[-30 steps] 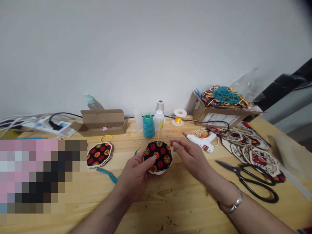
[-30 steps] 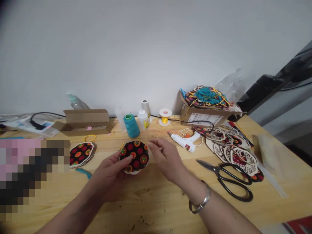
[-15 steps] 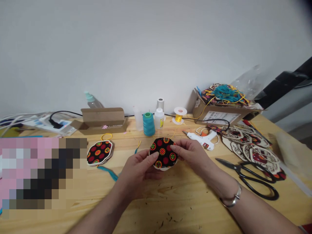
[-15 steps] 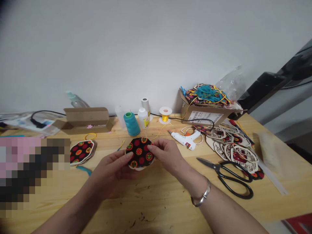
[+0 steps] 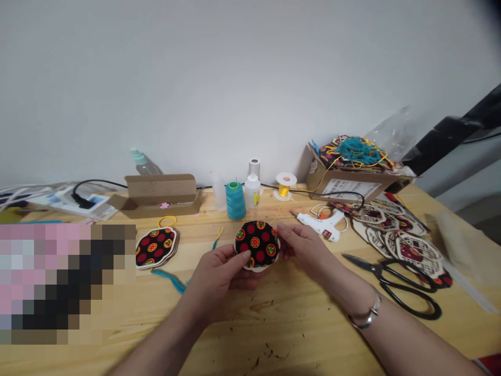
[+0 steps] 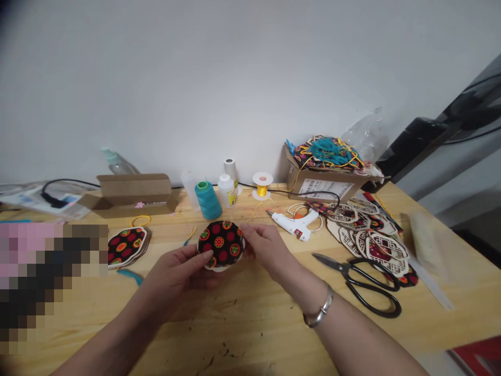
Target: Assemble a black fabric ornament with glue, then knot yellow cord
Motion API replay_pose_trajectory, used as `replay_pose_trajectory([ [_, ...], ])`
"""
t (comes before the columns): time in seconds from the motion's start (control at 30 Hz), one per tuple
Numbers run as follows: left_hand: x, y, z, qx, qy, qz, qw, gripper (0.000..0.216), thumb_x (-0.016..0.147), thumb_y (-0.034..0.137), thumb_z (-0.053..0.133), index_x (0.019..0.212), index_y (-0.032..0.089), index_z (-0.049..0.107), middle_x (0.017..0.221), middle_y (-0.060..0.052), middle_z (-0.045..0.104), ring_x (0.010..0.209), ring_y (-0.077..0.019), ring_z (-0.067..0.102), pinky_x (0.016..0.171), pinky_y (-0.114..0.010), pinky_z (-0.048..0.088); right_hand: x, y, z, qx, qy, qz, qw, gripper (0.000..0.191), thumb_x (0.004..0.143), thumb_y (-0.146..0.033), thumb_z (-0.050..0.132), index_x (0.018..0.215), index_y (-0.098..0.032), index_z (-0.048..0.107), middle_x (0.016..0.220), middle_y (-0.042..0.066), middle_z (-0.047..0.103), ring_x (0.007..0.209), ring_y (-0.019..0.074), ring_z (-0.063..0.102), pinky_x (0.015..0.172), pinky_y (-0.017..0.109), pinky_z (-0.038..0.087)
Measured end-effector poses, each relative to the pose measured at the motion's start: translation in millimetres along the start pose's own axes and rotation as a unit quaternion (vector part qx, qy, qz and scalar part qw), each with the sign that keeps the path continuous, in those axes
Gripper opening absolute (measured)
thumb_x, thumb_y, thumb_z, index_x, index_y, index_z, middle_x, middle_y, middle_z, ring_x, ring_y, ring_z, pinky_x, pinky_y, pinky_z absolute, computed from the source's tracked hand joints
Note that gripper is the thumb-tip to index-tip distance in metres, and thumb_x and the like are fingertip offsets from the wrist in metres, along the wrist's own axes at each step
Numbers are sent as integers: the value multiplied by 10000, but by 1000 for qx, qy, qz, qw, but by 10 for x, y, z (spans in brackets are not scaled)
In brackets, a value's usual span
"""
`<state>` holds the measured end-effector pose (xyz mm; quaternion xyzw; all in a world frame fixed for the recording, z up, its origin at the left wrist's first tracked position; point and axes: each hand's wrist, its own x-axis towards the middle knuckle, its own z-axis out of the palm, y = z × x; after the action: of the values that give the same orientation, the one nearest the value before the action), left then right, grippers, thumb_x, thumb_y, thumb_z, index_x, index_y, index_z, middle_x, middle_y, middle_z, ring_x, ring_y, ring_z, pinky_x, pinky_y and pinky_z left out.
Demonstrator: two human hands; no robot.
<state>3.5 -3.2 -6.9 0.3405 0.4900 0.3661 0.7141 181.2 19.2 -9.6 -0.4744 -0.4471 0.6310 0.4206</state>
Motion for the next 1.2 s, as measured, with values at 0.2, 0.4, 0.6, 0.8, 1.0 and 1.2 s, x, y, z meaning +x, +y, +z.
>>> replay_pose_trajectory([
  [0.2,4,10,2,-11,1,-7,1000,184,700,230,676,854,131,682,855,-87,728,617,-169,678,533,-235,541,23,66,-28,-11,-27,16,999,325,717,-454,605,707,-130,632,597,4,568,503,71,438,479,211,314],
  [0.4,4,14,6,-23,1,-14,1000,213,707,258,669,862,112,672,871,-124,722,596,-173,676,497,-234,538,17,57,-9,-36,-19,24,999,286,680,-406,650,717,-122,642,574,-3,564,477,60,422,439,196,288],
  [0.6,19,-1,-11,7,-1,-3,1000,216,694,260,680,868,132,682,854,-94,728,574,-158,664,510,-237,540,14,63,-2,-30,-25,28,999,265,676,-397,653,705,-134,634,583,-7,571,482,65,432,454,207,302],
  [0.8,29,-3,-17,29,-9,6,1000,199,692,233,678,871,145,687,843,-68,729,609,-158,663,553,-252,546,14,88,2,-25,-26,31,999,260,672,-388,655,702,-133,619,609,-4,576,508,73,449,489,220,329],
  [1.0,12,-10,-29,34,-10,18,999,213,682,210,689,882,139,676,818,-66,726,633,-163,662,550,-242,540,12,65,11,-37,-16,31,999,247,670,-374,661,707,-132,630,588,-11,580,487,64,446,464,208,319],
  [1.2,21,-7,-6,-76,-11,9,997,224,763,286,608,897,113,656,822,-100,719,623,-168,658,559,-278,545,27,80,22,-7,13,32,999,259,661,-373,667,705,-128,598,576,-20,578,460,54,480,453,188,364],
])
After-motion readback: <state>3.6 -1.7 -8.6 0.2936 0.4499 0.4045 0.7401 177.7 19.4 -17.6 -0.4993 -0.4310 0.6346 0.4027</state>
